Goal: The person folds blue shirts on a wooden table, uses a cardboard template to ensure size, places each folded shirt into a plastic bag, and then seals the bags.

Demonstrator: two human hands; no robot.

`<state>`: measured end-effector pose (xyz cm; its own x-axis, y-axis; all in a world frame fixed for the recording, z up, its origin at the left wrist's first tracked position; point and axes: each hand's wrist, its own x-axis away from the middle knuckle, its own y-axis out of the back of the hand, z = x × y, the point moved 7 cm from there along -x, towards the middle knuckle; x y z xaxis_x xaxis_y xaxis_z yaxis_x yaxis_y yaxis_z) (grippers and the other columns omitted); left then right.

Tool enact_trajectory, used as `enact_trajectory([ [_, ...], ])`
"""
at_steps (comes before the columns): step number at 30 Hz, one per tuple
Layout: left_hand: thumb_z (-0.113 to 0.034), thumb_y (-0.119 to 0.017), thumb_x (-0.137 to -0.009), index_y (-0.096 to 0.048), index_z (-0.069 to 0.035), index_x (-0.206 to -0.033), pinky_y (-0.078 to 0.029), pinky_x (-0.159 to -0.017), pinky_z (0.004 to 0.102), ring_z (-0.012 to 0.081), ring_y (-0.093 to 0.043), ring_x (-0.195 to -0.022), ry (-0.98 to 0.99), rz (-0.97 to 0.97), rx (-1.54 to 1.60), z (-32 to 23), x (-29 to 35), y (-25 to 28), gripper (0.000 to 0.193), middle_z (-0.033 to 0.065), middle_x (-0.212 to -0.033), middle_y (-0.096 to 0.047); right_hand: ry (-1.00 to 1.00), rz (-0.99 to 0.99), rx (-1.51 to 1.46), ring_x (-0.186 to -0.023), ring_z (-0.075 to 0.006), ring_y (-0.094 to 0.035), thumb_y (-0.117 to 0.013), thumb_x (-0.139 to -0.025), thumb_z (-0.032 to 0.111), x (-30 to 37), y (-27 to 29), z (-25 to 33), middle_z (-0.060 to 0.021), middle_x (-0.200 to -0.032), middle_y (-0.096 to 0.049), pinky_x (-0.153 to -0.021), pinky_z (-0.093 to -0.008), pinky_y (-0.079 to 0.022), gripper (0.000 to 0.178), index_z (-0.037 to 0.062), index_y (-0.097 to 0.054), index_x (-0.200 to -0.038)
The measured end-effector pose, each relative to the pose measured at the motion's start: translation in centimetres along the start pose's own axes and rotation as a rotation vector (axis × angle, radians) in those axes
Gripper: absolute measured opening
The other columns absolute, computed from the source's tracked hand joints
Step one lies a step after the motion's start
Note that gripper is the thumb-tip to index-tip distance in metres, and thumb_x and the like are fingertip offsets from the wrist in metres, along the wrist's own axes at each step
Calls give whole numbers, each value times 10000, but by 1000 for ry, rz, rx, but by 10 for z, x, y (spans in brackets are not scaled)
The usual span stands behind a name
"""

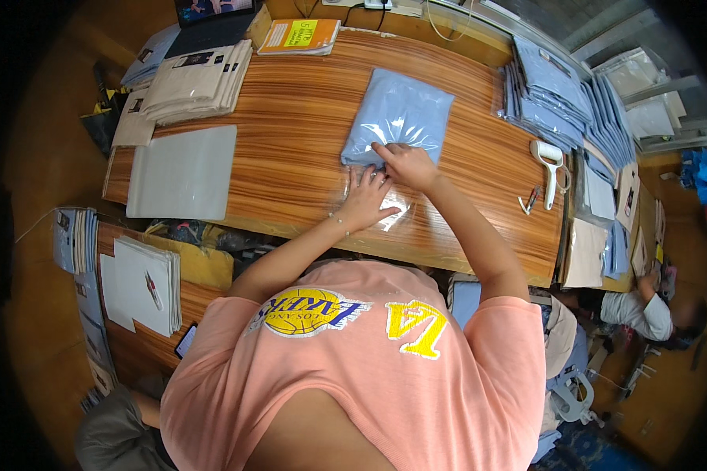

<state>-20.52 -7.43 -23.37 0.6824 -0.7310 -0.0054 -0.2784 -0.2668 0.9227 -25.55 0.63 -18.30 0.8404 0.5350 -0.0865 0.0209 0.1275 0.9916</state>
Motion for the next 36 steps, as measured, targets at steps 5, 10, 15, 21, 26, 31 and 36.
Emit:
enact_trajectory([
  [5,-513,-544,-818,-408,-30,-1319,-203,-992,639,355,-288,-1265,-28,-139,-7,0,29,-4,709,173,-1366,-340,-92,-148,-27,-1060,-260,-525,-632,-726,142,14,3,8,-106,-1110,-548,-877,-451,-438,521,123,-476,-1223],
  [10,-285,-531,-882,-514,-37,-1104,-421,-836,482,360,-499,-1081,148,-2,220,44,82,12,333,237,-1192,-497,-243,-361,-7,-1167,-299,-414,-632,-742,144,49,4,66,-130,-1234,-451,-952,-556,-289,422,108,-530,-1150],
  [15,-219,-555,-879,-604,-47,-878,-458,-570,377,319,-578,-630,304,-123,416,91,60,63,179,129,-712,-592,-282,-280,-375,-904,-343,-513,-585,-774,43,19,-45,124,-174,-1019,-520,-788,-406,-431,282,9,-552,-1051],
  [21,-242,-672,-771,-731,-135,-839,-375,-874,345,227,-492,-993,37,-165,362,113,38,51,141,25,-979,-562,-469,-327,-448,-870,-347,-532,-592,-752,22,1,-57,135,-178,-906,-566,-759,-412,-450,207,-7,-589,-957],
  [26,-188,-682,-744,-741,-189,-882,-356,-892,351,222,-484,-979,-34,-133,366,114,40,43,150,21,-976,-562,-552,-366,-447,-851,-327,-531,-606,-750,38,-4,-59,136,-141,-869,-576,-743,-413,-431,110,8,-593,-856],
  [31,-162,-678,-740,-739,-198,-917,-349,-910,374,241,-473,-995,-94,-134,362,105,45,49,191,42,-1023,-546,-435,-353,-483,-843,-336,-520,-616,-757,74,37,-51,143,-137,-898,-574,-748,-417,-412,127,24,-591,-871],
  [36,-97,-641,-766,-733,-171,-943,-322,-978,388,264,-456,-1063,-143,-214,375,99,62,57,212,103,-1223,-492,-975,-270,-157,-780,-361,-494,-606,-751,96,276,-59,167,-154,-797,-508,-706,-457,-390,105,44,-570,-836],
])
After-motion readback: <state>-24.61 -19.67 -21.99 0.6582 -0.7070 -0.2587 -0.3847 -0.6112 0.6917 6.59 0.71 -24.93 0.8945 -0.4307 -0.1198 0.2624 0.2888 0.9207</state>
